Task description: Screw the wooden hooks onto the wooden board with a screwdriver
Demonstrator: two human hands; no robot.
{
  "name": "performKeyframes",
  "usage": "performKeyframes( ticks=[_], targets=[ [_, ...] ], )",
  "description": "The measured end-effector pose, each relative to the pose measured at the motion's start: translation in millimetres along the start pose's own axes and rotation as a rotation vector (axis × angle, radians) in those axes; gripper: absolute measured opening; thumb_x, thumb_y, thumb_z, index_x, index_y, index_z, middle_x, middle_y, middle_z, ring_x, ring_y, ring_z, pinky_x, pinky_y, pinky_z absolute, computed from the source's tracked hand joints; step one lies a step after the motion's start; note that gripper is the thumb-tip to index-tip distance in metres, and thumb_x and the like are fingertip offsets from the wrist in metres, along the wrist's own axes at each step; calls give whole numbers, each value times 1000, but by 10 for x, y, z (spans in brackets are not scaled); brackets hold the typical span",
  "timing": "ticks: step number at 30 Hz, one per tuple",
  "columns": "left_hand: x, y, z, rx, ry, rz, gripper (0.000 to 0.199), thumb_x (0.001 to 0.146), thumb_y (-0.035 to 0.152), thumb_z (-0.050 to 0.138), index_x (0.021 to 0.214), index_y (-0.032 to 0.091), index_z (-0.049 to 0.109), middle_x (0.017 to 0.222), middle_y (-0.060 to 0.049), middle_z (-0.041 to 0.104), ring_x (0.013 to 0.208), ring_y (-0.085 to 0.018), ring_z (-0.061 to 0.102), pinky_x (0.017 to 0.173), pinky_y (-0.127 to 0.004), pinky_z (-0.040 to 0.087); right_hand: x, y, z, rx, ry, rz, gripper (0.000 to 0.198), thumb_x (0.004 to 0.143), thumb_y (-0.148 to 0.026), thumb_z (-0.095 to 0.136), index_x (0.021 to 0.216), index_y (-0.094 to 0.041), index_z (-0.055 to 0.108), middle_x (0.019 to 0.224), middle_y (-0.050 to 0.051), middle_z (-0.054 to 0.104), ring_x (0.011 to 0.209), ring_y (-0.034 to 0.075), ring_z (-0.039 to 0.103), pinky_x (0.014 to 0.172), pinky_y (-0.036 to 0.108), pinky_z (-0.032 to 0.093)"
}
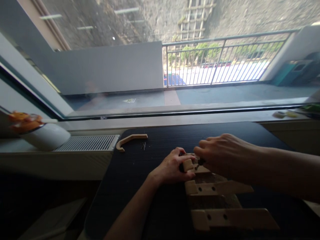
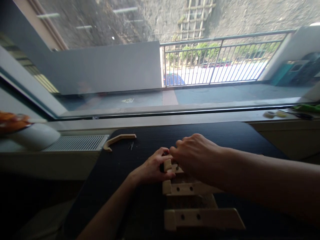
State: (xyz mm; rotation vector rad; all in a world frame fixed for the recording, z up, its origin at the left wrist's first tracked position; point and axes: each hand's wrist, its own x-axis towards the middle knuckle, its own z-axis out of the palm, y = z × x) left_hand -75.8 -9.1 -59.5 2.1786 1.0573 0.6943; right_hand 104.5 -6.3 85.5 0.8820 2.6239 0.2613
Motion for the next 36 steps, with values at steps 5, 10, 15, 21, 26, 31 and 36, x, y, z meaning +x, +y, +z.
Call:
performKeyframes(
  ticks=[5,10,15,21,26,31,36],
  targets=[
    [12,6,-17,-11,-3,-4,40,71,37,75,109,24,70,121,-8,51,110,-23,54,101,-35,46,-15,0,147,-60,192,-331,14,80,-8,62,86,-20,62,80,3,66,67,19,61,49,31,24],
    [4,19,-21,-15,-18,-19,45,72,37,75,114,25,68,120,-8,50,109,-23,55,101,-34,46,49,3,158,-27,13,-223,13,78,-5,63,80,-18,65,71,3,66,56,16,60,45,30,21],
    [3,-2,-7,0,-4,15,53,73,36,74,124,26,63,120,-8,51,109,-23,54,101,-35,46,84,-27,-39,53,-259,100,17,88,-15,55,78,-18,69,75,7,71,67,21,68,44,28,22],
    [6,-14,1,7,-3,10,54,72,38,75,124,25,64,121,-7,50,110,-22,54,102,-35,45,26,-58,-153,91,-177,131,15,84,-18,56,95,-13,65,73,8,70,66,22,68,46,28,24],
    [2,8,-12,-9,-15,2,46,73,38,75,117,26,66,121,-6,51,111,-22,54,102,-34,45,14,25,-162,93,-122,-98,16,77,-6,63,87,-17,61,72,1,66,65,16,65,48,27,26],
    [-2,8,-17,-13,-9,-6,41,71,37,76,108,22,68,121,-7,51,109,-23,54,100,-34,46,83,-5,-68,24,0,-260,13,78,-5,63,85,-15,61,77,3,66,68,18,64,49,28,30],
    [-3,-3,-13,-13,-3,9,42,72,39,75,110,24,68,121,-7,51,110,-24,54,101,-35,46,182,-57,-74,-2,-63,-85,10,84,-10,59,77,-15,63,70,4,66,58,15,64,42,28,22]
  ],
)
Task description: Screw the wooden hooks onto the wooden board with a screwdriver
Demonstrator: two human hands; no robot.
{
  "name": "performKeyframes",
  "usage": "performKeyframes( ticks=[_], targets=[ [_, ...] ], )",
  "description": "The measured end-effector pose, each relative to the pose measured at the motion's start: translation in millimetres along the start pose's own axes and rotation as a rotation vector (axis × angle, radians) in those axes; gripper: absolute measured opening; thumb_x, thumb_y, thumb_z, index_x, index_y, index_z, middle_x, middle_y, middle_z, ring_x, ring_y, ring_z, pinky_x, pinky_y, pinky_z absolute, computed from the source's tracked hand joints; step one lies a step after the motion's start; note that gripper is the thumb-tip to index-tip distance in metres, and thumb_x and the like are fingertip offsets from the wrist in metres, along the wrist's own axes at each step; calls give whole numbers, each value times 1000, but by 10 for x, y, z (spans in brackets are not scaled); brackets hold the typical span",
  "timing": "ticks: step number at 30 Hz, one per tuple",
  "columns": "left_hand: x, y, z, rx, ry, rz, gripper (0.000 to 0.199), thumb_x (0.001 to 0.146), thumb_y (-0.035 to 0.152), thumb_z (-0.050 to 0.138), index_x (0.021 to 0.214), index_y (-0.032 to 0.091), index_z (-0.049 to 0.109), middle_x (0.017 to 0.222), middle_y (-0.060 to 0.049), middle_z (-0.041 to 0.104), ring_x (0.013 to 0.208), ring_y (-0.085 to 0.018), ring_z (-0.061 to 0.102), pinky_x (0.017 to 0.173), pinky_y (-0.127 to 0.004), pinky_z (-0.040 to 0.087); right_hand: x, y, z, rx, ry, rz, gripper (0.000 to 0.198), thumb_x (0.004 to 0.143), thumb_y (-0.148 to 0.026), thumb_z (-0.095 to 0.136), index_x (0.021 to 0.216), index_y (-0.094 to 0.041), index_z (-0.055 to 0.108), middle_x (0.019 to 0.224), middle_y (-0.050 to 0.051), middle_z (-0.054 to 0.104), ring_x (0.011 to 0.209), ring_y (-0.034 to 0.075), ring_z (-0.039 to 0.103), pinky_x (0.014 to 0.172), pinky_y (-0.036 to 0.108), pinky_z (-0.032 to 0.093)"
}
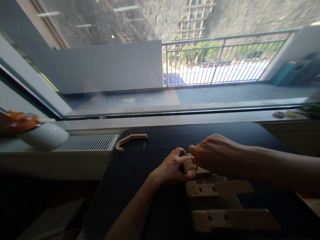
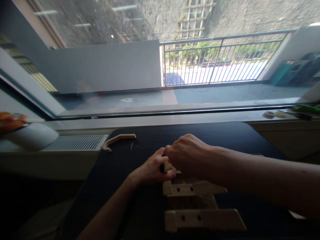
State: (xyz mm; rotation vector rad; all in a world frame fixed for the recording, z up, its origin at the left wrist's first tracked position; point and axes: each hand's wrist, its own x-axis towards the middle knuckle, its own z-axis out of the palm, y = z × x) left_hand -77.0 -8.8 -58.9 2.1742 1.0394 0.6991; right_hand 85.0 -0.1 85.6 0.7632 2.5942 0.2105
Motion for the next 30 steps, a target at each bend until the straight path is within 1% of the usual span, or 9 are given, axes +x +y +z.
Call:
performKeyframes(
  ticks=[3,10,12,17,20,22,25,28,30],
  targets=[
    [1,0,-2,2,-2,1,45,72,38,76,114,25,67,121,-8,51,111,-24,54,102,-35,45,36,17,-21,-26,-11,112,14,88,-14,56,77,-15,65,69,6,67,61,17,66,42,27,21],
    [-5,-23,25,0,25,15,55,71,38,76,123,24,64,121,-9,52,110,-23,55,100,-34,47,-52,42,-109,50,-28,187,11,84,-25,61,87,-15,64,70,5,68,63,20,66,45,27,22],
    [-4,-21,25,-2,29,12,52,70,38,76,119,24,66,121,-9,52,109,-23,55,100,-35,47,-87,49,-127,46,-41,110,6,78,-17,66,84,-18,66,77,5,69,64,19,66,46,27,22],
    [-5,13,1,-10,14,-16,45,71,39,76,114,25,68,119,-8,52,109,-24,55,101,-35,46,-123,28,49,-34,48,-208,17,74,-4,66,80,-19,66,76,3,67,64,16,61,48,29,23],
    [-6,22,-10,-12,6,-16,51,72,38,75,120,24,66,119,-9,51,108,-23,55,100,-34,47,-108,8,193,-39,75,-248,18,76,-3,62,81,-19,67,71,2,66,56,13,56,49,29,23],
    [-6,13,-7,-10,2,-10,52,72,38,75,121,25,65,120,-9,51,109,-23,55,100,-34,46,-88,22,221,3,18,-201,17,77,-4,61,82,-19,68,68,1,67,53,12,55,48,29,23],
    [-6,-14,11,4,11,1,51,73,39,74,121,26,65,120,-8,51,110,-23,55,101,-34,46,-64,63,154,88,-80,2,11,84,-16,60,79,-18,69,66,3,68,56,16,61,46,29,23],
    [-6,-33,32,16,17,11,54,72,40,74,124,27,63,121,-7,51,110,-23,55,101,-34,46,-67,59,27,140,-106,199,29,93,-28,49,76,-17,70,71,7,71,68,21,68,48,29,26],
    [-4,-36,37,19,17,15,53,72,39,75,123,27,64,121,-7,51,110,-23,54,101,-34,46,-79,17,-58,118,-138,203,31,94,-26,46,77,-16,70,76,9,73,73,22,69,49,29,27]
  ],
)
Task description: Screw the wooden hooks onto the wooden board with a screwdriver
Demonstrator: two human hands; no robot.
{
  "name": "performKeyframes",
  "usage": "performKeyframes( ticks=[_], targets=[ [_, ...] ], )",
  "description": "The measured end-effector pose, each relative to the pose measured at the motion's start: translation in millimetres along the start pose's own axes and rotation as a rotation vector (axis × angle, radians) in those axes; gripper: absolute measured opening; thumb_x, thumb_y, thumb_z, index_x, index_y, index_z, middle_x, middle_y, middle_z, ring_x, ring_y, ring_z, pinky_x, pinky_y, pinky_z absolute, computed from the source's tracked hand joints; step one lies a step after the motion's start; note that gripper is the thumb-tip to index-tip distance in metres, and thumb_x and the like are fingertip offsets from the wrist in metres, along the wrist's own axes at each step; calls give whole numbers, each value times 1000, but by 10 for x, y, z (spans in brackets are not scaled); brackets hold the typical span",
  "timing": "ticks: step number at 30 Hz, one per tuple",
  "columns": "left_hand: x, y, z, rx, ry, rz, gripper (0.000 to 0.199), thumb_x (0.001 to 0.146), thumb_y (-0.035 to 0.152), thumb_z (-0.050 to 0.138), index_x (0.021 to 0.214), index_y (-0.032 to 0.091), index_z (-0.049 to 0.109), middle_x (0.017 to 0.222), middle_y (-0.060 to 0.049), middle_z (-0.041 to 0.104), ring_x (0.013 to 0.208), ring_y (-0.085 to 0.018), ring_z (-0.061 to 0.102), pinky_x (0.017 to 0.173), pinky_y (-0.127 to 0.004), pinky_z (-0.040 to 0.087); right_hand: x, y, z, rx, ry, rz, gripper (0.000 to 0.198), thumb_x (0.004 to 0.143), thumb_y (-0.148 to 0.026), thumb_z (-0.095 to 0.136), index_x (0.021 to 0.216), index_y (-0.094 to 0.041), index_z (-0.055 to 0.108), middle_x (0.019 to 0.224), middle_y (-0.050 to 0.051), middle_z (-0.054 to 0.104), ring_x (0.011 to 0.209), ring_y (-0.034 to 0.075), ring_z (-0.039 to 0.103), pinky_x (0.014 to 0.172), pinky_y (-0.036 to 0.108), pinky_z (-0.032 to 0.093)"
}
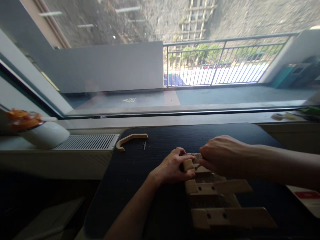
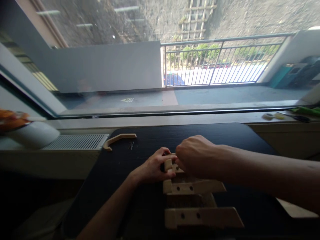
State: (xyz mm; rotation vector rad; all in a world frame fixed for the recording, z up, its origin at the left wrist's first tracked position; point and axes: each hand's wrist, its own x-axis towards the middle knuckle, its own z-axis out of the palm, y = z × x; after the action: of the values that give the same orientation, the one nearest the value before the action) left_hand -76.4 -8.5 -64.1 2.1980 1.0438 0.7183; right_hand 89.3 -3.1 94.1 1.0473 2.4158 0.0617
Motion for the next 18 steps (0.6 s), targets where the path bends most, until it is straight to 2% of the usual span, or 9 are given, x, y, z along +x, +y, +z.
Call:
performKeyframes(
  ticks=[4,6,10,12,15,18],
  targets=[
    [6,20,-16,-8,-7,1,49,73,37,74,119,26,65,121,-7,51,111,-23,54,101,-34,45,-54,-79,-115,-79,-1,-21,17,89,-23,56,95,-14,69,80,9,73,77,24,70,48,28,29],
    [9,35,-29,-14,-12,-4,47,73,38,75,118,25,66,120,-7,52,110,-23,54,101,-35,45,-65,-78,-136,-103,15,-74,20,82,-18,64,102,-14,66,83,8,72,76,23,70,48,27,30],
    [14,53,-42,-15,-26,-15,38,72,37,75,107,24,69,120,-7,51,108,-23,55,100,-36,46,-52,-44,-64,-147,61,-329,18,78,-5,65,91,-18,67,91,6,71,79,19,68,50,26,32],
    [13,51,-41,-16,-29,-14,36,72,37,75,106,24,70,120,-7,51,108,-23,55,99,-36,47,-26,-36,0,-175,96,-375,18,78,-3,63,89,-17,67,89,5,71,75,18,68,48,27,30],
    [10,37,-34,-16,-21,-9,40,72,38,75,109,25,69,119,-7,51,107,-23,55,98,-35,48,29,-30,63,-192,48,-353,16,77,-3,62,84,-17,68,77,4,70,65,17,66,45,28,25],
    [6,21,-26,-14,-10,-6,47,72,39,74,117,26,67,120,-7,51,108,-23,55,100,-35,47,76,-6,90,-120,-10,-159,11,82,-11,60,79,-17,70,74,5,71,66,19,67,45,28,25]
  ],
)
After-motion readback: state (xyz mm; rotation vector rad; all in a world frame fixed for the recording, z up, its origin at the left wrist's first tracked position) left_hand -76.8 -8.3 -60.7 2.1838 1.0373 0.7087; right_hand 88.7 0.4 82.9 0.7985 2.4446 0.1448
